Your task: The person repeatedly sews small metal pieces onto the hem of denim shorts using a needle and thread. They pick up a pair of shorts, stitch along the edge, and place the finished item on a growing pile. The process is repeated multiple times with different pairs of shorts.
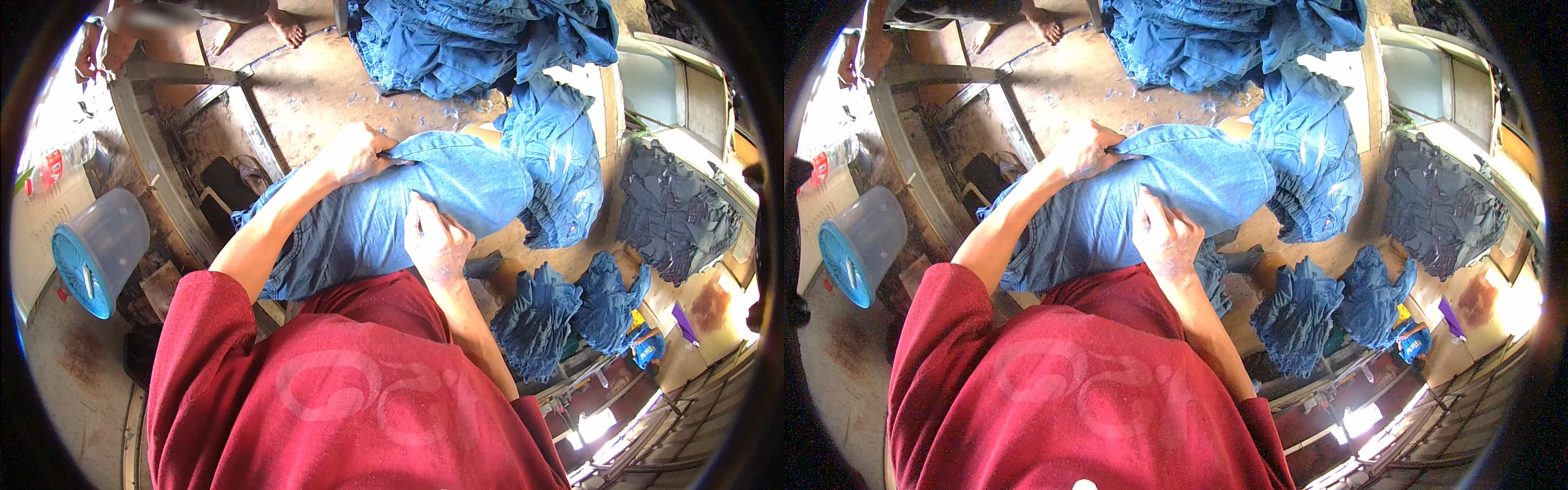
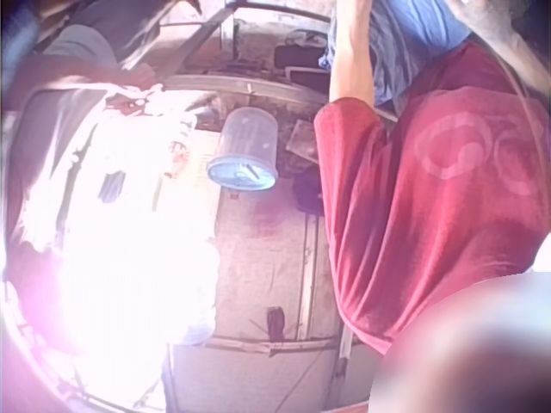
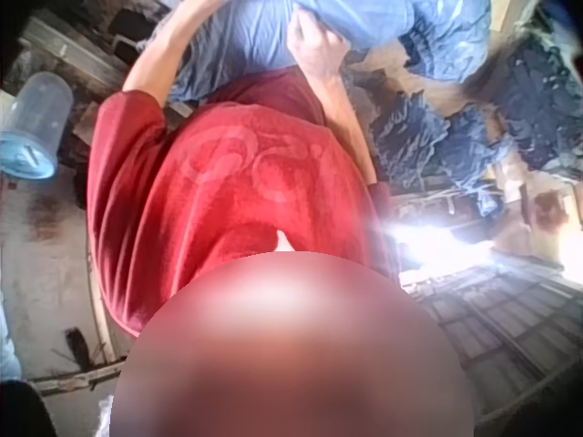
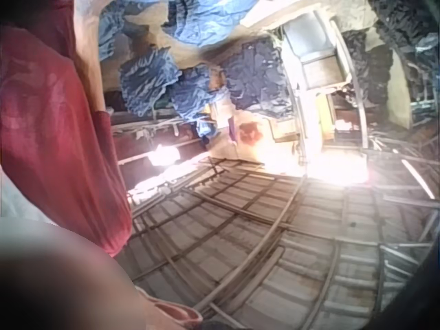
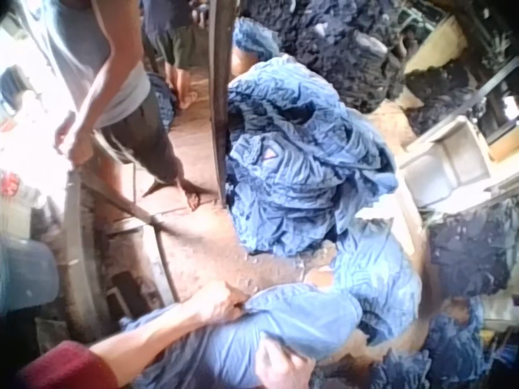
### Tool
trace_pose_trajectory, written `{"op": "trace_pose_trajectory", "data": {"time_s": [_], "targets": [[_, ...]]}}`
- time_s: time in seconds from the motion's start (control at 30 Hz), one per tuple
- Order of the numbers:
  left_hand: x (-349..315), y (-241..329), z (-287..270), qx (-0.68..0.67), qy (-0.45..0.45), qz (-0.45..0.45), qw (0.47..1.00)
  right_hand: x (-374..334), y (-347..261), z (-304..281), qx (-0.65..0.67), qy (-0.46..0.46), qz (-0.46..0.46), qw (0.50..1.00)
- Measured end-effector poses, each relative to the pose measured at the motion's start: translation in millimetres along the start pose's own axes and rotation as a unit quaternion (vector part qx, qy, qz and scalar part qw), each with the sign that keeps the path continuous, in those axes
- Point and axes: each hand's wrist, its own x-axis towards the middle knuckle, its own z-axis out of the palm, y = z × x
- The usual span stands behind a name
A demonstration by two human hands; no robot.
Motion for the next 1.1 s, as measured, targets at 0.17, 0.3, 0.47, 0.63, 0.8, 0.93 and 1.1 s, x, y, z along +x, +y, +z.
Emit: {"op": "trace_pose_trajectory", "data": {"time_s": [0.17, 0.3, 0.47, 0.63, 0.8, 0.93, 1.1], "targets": [[0, 4, -3, 0.024, -0.014, -0.012, 1.0, -7, -3, -9, -0.012, -0.037, 0.021, 0.999], [0, 2, -2, 0.032, -0.012, -0.019, 0.999, -4, 0, -6, 0.044, 0.02, 0.015, 0.999], [0, 3, -2, 0.02, -0.019, -0.027, 0.999, 0, 2, -3, 0.018, -0.009, 0.006, 1.0], [1, 6, -6, 0.036, -0.023, -0.021, 0.999, -4, 2, -9, -0.001, -0.043, 0.0, 0.999], [2, 7, -8, 0.036, -0.019, -0.011, 0.999, -4, 3, -4, 0.041, 0.021, 0.012, 0.999], [1, 6, -5, 0.044, -0.028, -0.028, 0.998, -3, 1, -5, -0.016, -0.029, 0.015, 0.999], [0, 5, -3, 0.039, -0.021, -0.038, 0.998, 1, -5, -13, 0.005, -0.045, 0.04, 0.998]]}}
